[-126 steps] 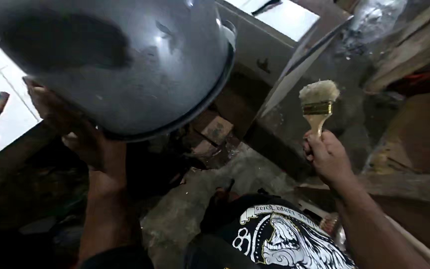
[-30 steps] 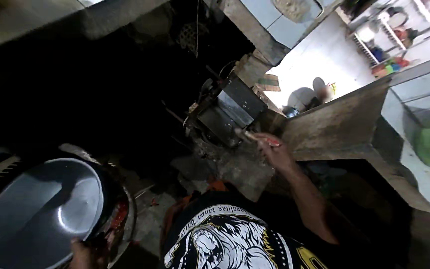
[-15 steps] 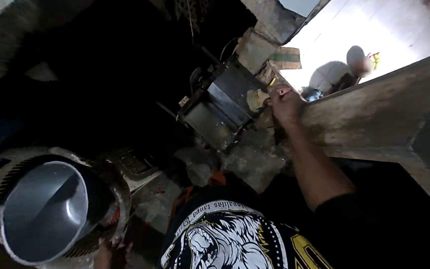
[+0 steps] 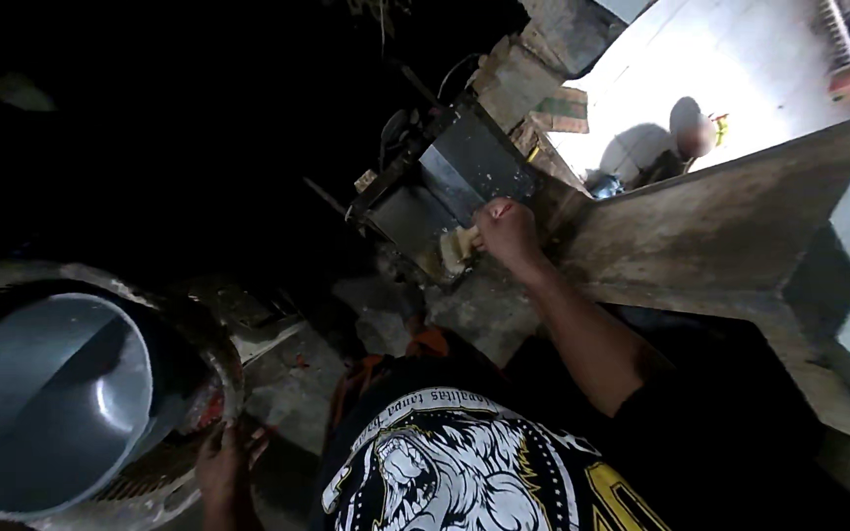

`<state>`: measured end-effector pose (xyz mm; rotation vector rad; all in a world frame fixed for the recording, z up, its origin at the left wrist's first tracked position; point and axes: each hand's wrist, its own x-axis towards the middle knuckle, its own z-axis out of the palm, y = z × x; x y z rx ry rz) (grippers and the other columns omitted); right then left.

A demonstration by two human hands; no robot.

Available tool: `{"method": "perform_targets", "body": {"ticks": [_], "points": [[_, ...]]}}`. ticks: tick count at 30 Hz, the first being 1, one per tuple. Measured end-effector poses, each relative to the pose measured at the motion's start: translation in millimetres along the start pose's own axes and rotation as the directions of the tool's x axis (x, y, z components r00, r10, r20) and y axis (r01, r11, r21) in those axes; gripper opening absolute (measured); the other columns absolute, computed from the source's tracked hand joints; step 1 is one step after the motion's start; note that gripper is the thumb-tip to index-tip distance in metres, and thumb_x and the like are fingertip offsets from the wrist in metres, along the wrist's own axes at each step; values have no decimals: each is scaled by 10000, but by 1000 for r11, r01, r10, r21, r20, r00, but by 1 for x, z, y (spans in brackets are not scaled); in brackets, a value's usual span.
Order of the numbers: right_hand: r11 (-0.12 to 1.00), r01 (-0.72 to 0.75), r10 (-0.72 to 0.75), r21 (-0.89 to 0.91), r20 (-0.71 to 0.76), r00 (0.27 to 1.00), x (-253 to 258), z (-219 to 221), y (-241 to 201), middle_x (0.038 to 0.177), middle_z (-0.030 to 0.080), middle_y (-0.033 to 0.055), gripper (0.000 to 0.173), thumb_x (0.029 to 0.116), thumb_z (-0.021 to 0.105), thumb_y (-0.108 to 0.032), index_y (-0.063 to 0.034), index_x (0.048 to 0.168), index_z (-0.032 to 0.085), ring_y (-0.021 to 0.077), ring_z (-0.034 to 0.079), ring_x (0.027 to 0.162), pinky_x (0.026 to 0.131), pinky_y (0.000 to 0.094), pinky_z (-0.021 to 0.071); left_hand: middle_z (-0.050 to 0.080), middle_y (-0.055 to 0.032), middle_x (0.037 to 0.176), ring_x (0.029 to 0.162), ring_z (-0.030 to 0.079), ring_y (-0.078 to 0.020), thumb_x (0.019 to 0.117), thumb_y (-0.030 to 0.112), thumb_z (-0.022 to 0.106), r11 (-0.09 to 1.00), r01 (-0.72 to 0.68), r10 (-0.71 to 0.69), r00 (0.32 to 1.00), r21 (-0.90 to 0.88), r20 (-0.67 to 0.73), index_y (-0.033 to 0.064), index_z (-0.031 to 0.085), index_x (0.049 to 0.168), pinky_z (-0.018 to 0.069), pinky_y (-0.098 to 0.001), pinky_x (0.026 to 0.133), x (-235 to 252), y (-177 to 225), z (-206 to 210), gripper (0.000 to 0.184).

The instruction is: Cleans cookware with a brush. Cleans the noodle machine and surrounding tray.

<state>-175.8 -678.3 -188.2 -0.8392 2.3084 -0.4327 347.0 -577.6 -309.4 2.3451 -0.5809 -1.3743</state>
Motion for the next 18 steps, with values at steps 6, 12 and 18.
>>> {"method": "perform_targets", "body": {"ticks": [6,12,18], "points": [[946,116,-125,-303,-10,992,-23,30,-8,924,714,141,265,993,584,-295,-66,1054,703,314,706,861,757,561,565,643,-193,1154,810,713,-239,1091,244,491,996,-63,58,995,60,86,55,454,1468,627,-433,679,12,-16,-22,423],[950,-23,6,-312,-54,999,-23,21,-32,981,697,203,316,1013,559,-307,-16,1045,676,367,690,933,801,604,542,653,-185,1156,807,708,-212,1086,269,512,982,-99,80,989,159,126,37,483,1442,622,-421,689,17,-22,-35,426],[982,14,-26,-190,-59,998,-7,14,-38,960,716,160,313,1020,556,-309,-35,1095,689,295,711,869,790,542,576,690,-142,1075,766,710,-166,1085,272,514,966,-138,107,983,218,149,15,558,1356,621,-377,682,16,-20,-36,376]]}}
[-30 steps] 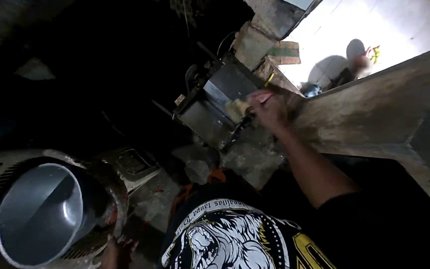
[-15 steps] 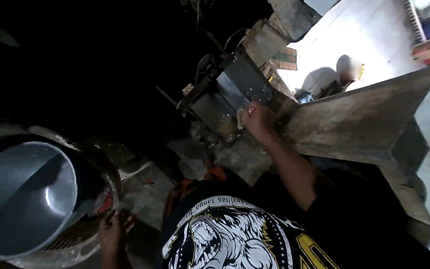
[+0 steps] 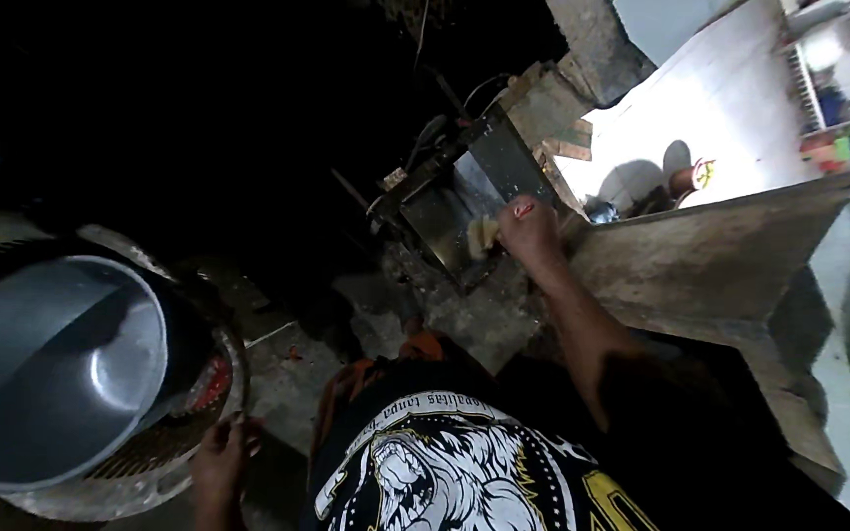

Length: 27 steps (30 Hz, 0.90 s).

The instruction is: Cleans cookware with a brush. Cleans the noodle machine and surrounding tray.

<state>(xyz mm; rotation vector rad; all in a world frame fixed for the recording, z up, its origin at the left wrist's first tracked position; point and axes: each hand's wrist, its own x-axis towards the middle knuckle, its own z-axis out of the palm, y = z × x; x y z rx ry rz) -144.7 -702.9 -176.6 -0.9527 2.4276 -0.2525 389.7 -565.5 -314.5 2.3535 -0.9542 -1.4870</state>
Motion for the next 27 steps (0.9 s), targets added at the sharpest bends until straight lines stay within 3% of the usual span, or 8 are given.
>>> {"method": "perform_targets", "body": {"ticks": [3,7,10,12,14,18,22,27], "points": [[958,231,-225,-167,60,973,12,17,12,1112,723,149,319,1041,547,-306,-71,1187,707,310,705,1040,927,546,564,684,-151,1078,788,704,-180,1080,271,522,998,-5,4,1000,68,19,23,564,1360,616,-399,706,-3,9,2,377],[941,283,-291,185,13,957,21,17,17,967,759,89,242,1021,614,-251,-54,1115,719,186,753,840,797,423,641,690,-172,1104,835,712,-216,1071,287,542,987,-68,63,997,149,41,17,589,1333,610,-437,758,-8,28,13,379],[926,376,-376,-27,5,927,5,11,32,1192,693,167,271,1044,587,-246,-68,1212,703,302,684,1087,965,507,551,680,-208,1165,889,730,-274,1072,265,544,982,-101,78,987,162,140,-4,571,1350,621,-478,786,-5,51,39,388],[916,400,-402,40,133,906,-8,20,39,1110,706,120,246,1028,602,-258,-84,1138,738,242,693,995,901,456,583,678,-202,1201,930,734,-301,1072,283,539,971,-141,95,969,195,227,13,567,1365,624,-510,813,5,69,65,400],[847,350,-448,401,181,876,-24,17,46,952,738,72,162,1016,621,-160,-35,1036,722,160,736,800,744,349,651,676,-188,1222,965,731,-298,1080,287,515,947,-207,123,941,247,316,33,568,1375,616,-514,848,12,97,101,393],[773,261,-350,578,46,936,-29,-12,82,1039,749,69,211,1045,574,-160,-26,1162,688,176,758,843,769,361,669,652,-197,1264,1011,714,-269,1105,271,448,932,-313,197,862,184,467,27,509,1435,606,-463,876,17,170,195,415],[841,236,-237,486,-61,970,-32,-46,136,1032,756,59,252,1042,572,-212,-36,1170,699,176,752,860,760,365,663,624,-211,1310,910,735,-293,1133,293,360,991,4,67,845,-132,530,102,350,1559,632,-443,766,13,231,290,467],[892,132,-107,433,-81,991,-46,-73,186,1001,751,79,303,1026,559,-194,45,1175,670,108,746,834,758,293,651,676,-217,1130,890,718,-280,1126,286,383,995,-83,97,885,-50,455,19,475,1450,621,-445,789,26,250,348,430]]}}
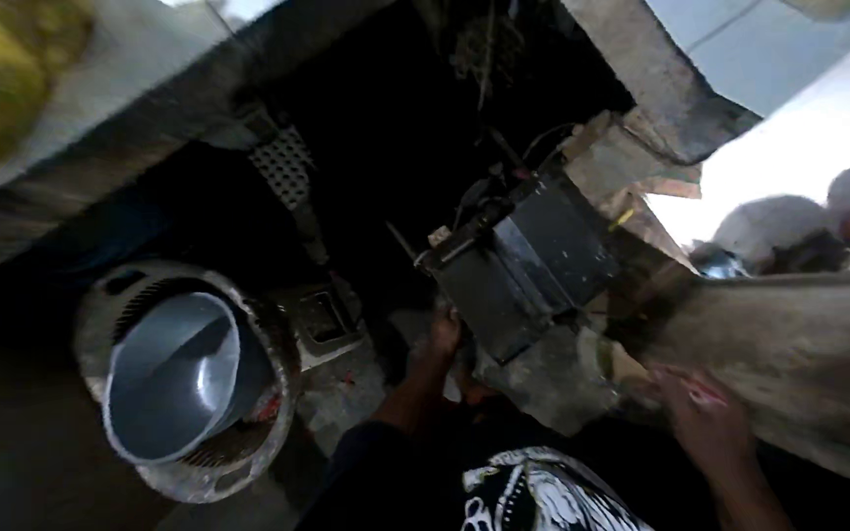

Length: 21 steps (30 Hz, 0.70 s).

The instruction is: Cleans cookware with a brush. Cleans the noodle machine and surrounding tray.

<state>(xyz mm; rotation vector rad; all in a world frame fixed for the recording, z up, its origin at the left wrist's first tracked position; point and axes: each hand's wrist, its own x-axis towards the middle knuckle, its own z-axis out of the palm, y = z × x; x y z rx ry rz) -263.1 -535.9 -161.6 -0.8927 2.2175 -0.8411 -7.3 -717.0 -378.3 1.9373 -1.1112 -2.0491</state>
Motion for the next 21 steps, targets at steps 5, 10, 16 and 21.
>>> {"method": "perform_targets", "body": {"ticks": [5,10,16,21], "points": [[995,-46,47,87,-6,999,0,-27,29,955,753,69,289,1041,539,-179,57,1169,645,107,753,784,721,282,656,645,-243,1272,1093,686,-329,1127,306,372,996,-10,14,999,93,-39,25,516,1444,569,-492,952,-1,0,0,447],[999,-36,37,41,-12,999,21,-35,30,945,759,42,319,1025,572,-267,8,1136,689,103,753,785,718,277,655,624,-255,1284,1129,643,-326,1120,279,420,992,121,-117,989,45,-92,-33,540,1391,525,-473,978,-10,30,2,431],[999,32,-32,36,-3,999,42,-23,7,971,749,40,261,1016,577,-205,8,1113,692,91,743,810,732,265,648,674,-191,1083,910,679,-256,1073,189,511,985,7,4,998,170,-64,-6,596,1302,580,-437,816,7,17,-4,312],[987,18,-16,157,-11,1000,53,-9,-21,984,750,58,239,1014,573,-173,16,1108,686,146,757,799,726,312,667,671,-165,1085,878,672,-200,1108,287,446,969,90,-119,986,232,118,-15,538,1357,576,-381,797,0,47,-37,403]]}}
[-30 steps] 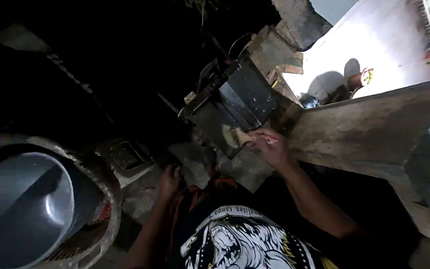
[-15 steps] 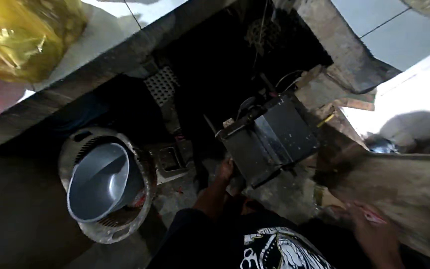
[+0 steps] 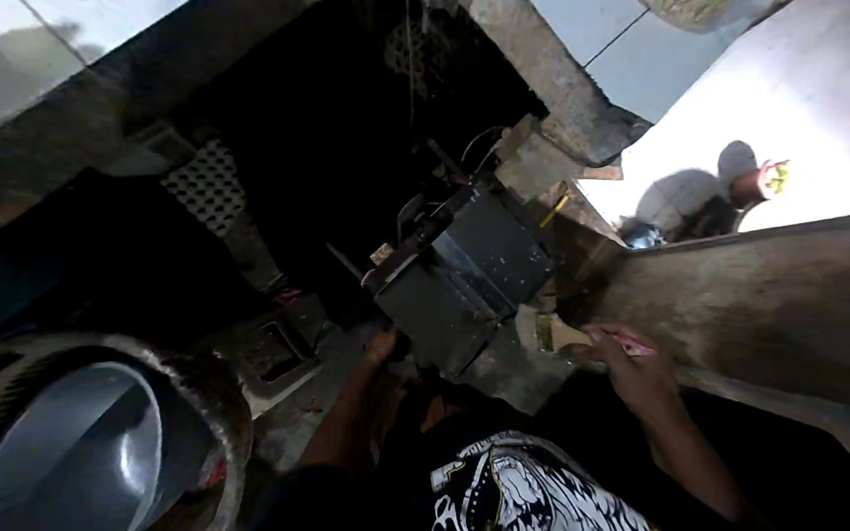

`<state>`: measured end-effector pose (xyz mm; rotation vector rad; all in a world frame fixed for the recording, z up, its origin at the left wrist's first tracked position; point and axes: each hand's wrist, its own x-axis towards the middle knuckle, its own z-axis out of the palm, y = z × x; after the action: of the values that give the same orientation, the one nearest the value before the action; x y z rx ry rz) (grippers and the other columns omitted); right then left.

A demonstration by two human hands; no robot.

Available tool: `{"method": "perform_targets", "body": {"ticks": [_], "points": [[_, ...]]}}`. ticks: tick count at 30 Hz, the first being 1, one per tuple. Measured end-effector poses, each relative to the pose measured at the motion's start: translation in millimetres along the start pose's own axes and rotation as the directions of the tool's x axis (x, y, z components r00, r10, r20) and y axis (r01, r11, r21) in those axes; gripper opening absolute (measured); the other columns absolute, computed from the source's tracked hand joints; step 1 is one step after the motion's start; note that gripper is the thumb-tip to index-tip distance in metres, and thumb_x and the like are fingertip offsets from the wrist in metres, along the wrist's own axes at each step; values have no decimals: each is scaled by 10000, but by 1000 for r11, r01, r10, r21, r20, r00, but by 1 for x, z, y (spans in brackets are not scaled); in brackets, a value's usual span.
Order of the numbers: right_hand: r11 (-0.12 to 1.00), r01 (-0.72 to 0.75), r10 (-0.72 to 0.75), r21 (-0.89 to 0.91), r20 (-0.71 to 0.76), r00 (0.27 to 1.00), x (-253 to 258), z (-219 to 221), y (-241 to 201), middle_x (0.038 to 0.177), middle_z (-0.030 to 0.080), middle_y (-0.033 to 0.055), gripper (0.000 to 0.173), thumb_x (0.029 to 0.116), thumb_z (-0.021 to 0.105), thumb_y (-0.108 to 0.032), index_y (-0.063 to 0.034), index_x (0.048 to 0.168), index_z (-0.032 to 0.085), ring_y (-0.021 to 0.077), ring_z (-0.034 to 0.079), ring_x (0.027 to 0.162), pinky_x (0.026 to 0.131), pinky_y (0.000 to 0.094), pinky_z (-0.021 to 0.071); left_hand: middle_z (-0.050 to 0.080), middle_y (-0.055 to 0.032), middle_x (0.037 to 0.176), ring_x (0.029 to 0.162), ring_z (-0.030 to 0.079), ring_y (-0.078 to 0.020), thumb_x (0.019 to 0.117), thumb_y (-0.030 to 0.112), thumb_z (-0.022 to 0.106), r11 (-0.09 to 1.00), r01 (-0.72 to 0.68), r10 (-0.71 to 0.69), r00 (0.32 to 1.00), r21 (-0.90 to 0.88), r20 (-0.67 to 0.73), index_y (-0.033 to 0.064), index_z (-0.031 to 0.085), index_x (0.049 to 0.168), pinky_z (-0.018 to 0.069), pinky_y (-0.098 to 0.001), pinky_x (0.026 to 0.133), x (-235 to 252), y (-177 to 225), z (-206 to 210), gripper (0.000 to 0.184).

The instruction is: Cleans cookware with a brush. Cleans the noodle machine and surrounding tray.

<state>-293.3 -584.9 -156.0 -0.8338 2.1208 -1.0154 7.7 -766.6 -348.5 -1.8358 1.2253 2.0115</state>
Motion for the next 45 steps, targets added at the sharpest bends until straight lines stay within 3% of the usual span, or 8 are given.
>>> {"method": "perform_targets", "body": {"ticks": [3,6,14,21,29,35,39,45], "points": [[998,-39,39,48,17,999,9,8,-11,1031,753,86,248,1024,590,-180,8,1157,681,204,765,850,768,360,675,449,-256,1514,1264,592,-371,822,287,851,870,-269,321,945,413,-59,40,251,1592,514,-528,1044,7,-2,-25,1006],[999,3,-2,-36,18,1000,35,13,-26,1063,756,69,240,999,645,-183,-35,1180,697,177,756,907,812,347,662,230,-275,1630,1218,605,-456,609,371,991,723,-350,510,852,596,-119,192,16,1661,573,-576,941,17,13,-49,1445],[741,552,-474,-382,286,833,211,44,-96,1195,726,85,198,928,664,-76,-84,1096,768,176,685,1125,999,383,569,237,-276,1640,1285,578,-405,734,474,898,690,-443,571,819,572,-53,94,121,1651,569,-508,967,18,-9,-56,1261],[542,647,-29,-536,758,652,328,151,-103,1049,739,86,121,945,694,-122,-147,1029,777,276,692,1017,941,541,541,292,-313,1600,1041,687,-326,814,584,792,762,-396,499,863,512,-75,57,125,1646,605,-457,827,18,-72,-64,1189],[597,570,-36,-565,691,722,339,151,-100,1101,740,91,153,940,687,-121,-155,1057,779,274,687,1072,988,542,527,313,-247,1620,1079,685,-332,892,485,753,862,-278,371,915,423,-155,97,81,1655,593,-496,878,16,-66,-77,1089],[764,134,-158,-631,19,987,313,91,-70,1190,711,107,259,997,610,-221,-96,1201,708,230,695,1088,972,449,568,295,-239,1633,1157,661,-311,907,524,713,840,-345,444,880,419,-167,97,109,1654,602,-472,877,18,-66,-74,1051],[927,-237,250,-290,8,968,278,50,-9,1097,720,151,300,991,661,-225,-40,1227,665,254,746,898,837,470,641,315,-228,1627,1255,608,-314,914,493,725,842,-360,450,879,401,-156,79,127,1648,578,-462,952,19,-70,-69,1034],[901,-165,135,-402,-102,986,246,4,31,1082,733,110,217,979,646,-189,-73,1151,711,226,728,940,869,453,608,341,-241,1610,1166,657,-326,918,452,739,822,-334,436,890,462,-132,89,153,1647,594,-472,907,15,-61,-62,1004]]}}
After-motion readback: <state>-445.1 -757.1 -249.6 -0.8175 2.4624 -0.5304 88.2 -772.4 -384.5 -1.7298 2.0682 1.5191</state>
